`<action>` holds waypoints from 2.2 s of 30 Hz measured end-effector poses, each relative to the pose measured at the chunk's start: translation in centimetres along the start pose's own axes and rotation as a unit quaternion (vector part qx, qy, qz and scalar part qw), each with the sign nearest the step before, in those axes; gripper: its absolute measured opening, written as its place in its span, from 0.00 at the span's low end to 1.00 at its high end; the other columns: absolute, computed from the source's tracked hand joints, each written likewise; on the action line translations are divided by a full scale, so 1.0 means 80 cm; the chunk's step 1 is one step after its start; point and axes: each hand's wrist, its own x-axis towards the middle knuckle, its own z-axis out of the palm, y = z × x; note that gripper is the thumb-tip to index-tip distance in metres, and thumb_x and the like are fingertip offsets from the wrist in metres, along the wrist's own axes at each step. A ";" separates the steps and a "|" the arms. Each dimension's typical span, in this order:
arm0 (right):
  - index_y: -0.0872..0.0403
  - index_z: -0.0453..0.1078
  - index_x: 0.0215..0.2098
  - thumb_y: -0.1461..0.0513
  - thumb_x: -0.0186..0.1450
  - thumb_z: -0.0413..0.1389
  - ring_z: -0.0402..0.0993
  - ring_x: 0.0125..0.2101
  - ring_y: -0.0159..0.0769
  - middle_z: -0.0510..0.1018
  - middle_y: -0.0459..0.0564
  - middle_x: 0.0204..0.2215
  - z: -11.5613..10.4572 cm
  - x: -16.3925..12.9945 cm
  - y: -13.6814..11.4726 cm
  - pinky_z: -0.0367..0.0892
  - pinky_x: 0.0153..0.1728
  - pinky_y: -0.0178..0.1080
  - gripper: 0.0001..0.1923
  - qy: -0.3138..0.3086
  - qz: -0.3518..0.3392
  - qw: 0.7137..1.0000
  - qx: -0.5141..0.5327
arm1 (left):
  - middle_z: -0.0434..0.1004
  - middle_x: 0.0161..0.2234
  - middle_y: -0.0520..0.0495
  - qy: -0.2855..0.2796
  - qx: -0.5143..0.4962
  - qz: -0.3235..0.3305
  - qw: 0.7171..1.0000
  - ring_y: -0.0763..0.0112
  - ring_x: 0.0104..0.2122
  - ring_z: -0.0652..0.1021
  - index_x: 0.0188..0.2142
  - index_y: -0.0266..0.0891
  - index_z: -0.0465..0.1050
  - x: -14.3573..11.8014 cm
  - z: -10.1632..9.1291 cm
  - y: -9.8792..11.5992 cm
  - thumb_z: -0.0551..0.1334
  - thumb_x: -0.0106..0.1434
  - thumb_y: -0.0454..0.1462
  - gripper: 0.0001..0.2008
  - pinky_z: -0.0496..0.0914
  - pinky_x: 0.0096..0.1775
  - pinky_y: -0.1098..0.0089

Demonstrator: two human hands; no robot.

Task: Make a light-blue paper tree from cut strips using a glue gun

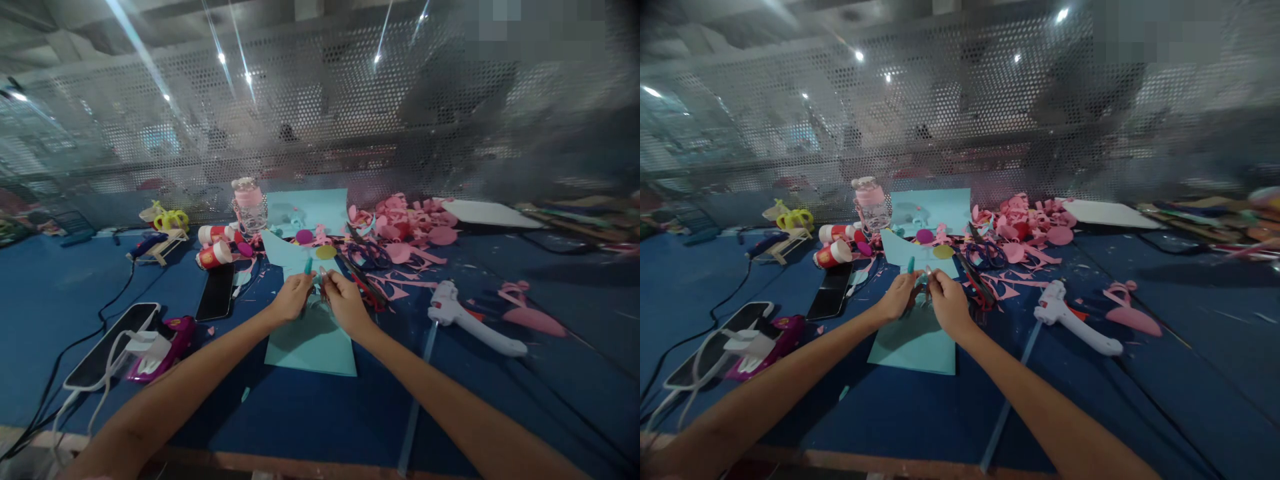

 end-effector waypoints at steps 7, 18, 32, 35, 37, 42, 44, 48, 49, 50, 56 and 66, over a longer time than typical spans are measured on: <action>0.52 0.53 0.20 0.52 0.63 0.43 0.53 0.16 0.28 0.57 0.40 0.13 -0.001 0.000 -0.001 0.49 0.19 0.32 0.18 -0.006 -0.013 0.999 -0.045 | 0.58 0.20 0.54 0.027 0.141 0.102 0.984 0.76 0.22 0.60 0.23 0.38 0.56 0.001 -0.002 0.008 0.46 0.63 0.42 0.15 0.56 0.27 0.73; 0.52 0.52 0.20 0.53 0.64 0.42 0.55 0.16 0.28 0.58 0.40 0.13 0.002 -0.002 -0.001 0.49 0.19 0.32 0.17 -0.007 -0.010 0.998 -0.065 | 0.51 0.17 0.58 0.083 0.082 0.038 0.992 0.79 0.19 0.56 0.23 0.38 0.56 -0.006 0.005 0.012 0.50 0.62 0.41 0.13 0.51 0.23 0.74; 0.52 0.52 0.22 0.51 0.65 0.39 0.57 0.18 0.29 0.60 0.41 0.15 -0.001 0.000 -0.004 0.53 0.22 0.34 0.19 -0.047 -0.033 0.998 -0.031 | 0.51 0.16 0.58 0.092 -0.080 0.026 0.992 0.82 0.16 0.54 0.22 0.37 0.56 -0.005 0.008 0.008 0.53 0.60 0.47 0.17 0.49 0.19 0.77; 0.52 0.52 0.22 0.50 0.65 0.40 0.57 0.18 0.28 0.60 0.41 0.16 0.000 -0.001 -0.004 0.53 0.22 0.33 0.19 -0.050 -0.034 0.998 -0.008 | 0.51 0.16 0.59 0.094 -0.093 0.021 0.991 0.83 0.15 0.54 0.23 0.37 0.58 -0.006 0.008 0.009 0.54 0.59 0.47 0.17 0.48 0.18 0.77; 0.52 0.52 0.22 0.50 0.65 0.40 0.56 0.18 0.28 0.59 0.40 0.15 0.001 -0.001 -0.003 0.53 0.21 0.33 0.19 -0.045 -0.028 0.999 0.009 | 0.51 0.15 0.59 0.089 -0.105 0.020 0.990 0.83 0.14 0.54 0.23 0.37 0.58 -0.006 0.008 0.009 0.55 0.58 0.47 0.17 0.47 0.17 0.77; 0.52 0.52 0.21 0.50 0.65 0.40 0.56 0.17 0.28 0.59 0.40 0.15 0.001 -0.001 -0.002 0.52 0.20 0.33 0.19 -0.039 -0.022 0.999 0.003 | 0.51 0.15 0.59 0.091 -0.107 0.017 0.990 0.84 0.14 0.54 0.23 0.37 0.58 -0.006 0.008 0.011 0.55 0.58 0.47 0.17 0.47 0.17 0.77; 0.52 0.52 0.21 0.50 0.65 0.40 0.56 0.17 0.27 0.59 0.40 0.15 0.000 -0.001 -0.003 0.52 0.20 0.33 0.19 -0.039 -0.025 0.999 -0.013 | 0.51 0.15 0.59 0.094 -0.102 0.012 0.990 0.84 0.14 0.53 0.23 0.36 0.59 -0.006 0.008 0.010 0.55 0.58 0.47 0.17 0.47 0.17 0.78; 0.52 0.51 0.22 0.50 0.65 0.40 0.55 0.17 0.27 0.59 0.40 0.15 -0.001 -0.002 -0.004 0.51 0.20 0.32 0.19 -0.037 -0.033 0.998 -0.029 | 0.53 0.16 0.58 0.102 -0.106 0.001 0.989 0.84 0.15 0.54 0.24 0.36 0.62 -0.005 0.009 0.008 0.56 0.57 0.47 0.16 0.48 0.18 0.77; 0.52 0.51 0.22 0.50 0.65 0.40 0.55 0.17 0.28 0.59 0.41 0.15 -0.001 -0.002 -0.005 0.51 0.19 0.32 0.18 -0.038 -0.035 0.998 -0.032 | 0.54 0.16 0.58 0.104 -0.106 0.000 0.989 0.83 0.16 0.55 0.23 0.35 0.62 -0.005 0.010 0.008 0.56 0.57 0.47 0.16 0.49 0.18 0.77; 0.52 0.51 0.22 0.51 0.65 0.40 0.54 0.17 0.28 0.59 0.41 0.15 -0.001 -0.002 -0.005 0.51 0.19 0.32 0.18 -0.038 -0.037 0.998 -0.034 | 0.55 0.16 0.57 0.106 -0.105 -0.001 0.989 0.83 0.16 0.56 0.23 0.35 0.62 -0.004 0.010 0.008 0.56 0.57 0.47 0.16 0.50 0.19 0.77; 0.52 0.51 0.23 0.52 0.65 0.39 0.54 0.17 0.28 0.58 0.40 0.15 -0.001 -0.002 -0.002 0.50 0.19 0.33 0.17 -0.036 -0.041 0.997 -0.063 | 0.57 0.17 0.56 0.114 -0.097 -0.006 0.989 0.81 0.18 0.56 0.22 0.35 0.62 -0.004 0.010 0.008 0.57 0.56 0.46 0.16 0.51 0.20 0.76; 0.53 0.60 0.26 0.54 0.63 0.43 0.54 0.17 0.28 0.57 0.40 0.15 0.001 -0.003 0.000 0.50 0.19 0.33 0.14 -0.013 -0.037 0.999 -0.023 | 0.53 0.17 0.57 0.091 -0.097 -0.006 0.991 0.81 0.18 0.55 0.21 0.36 0.60 -0.008 0.013 0.016 0.57 0.56 0.46 0.16 0.50 0.21 0.76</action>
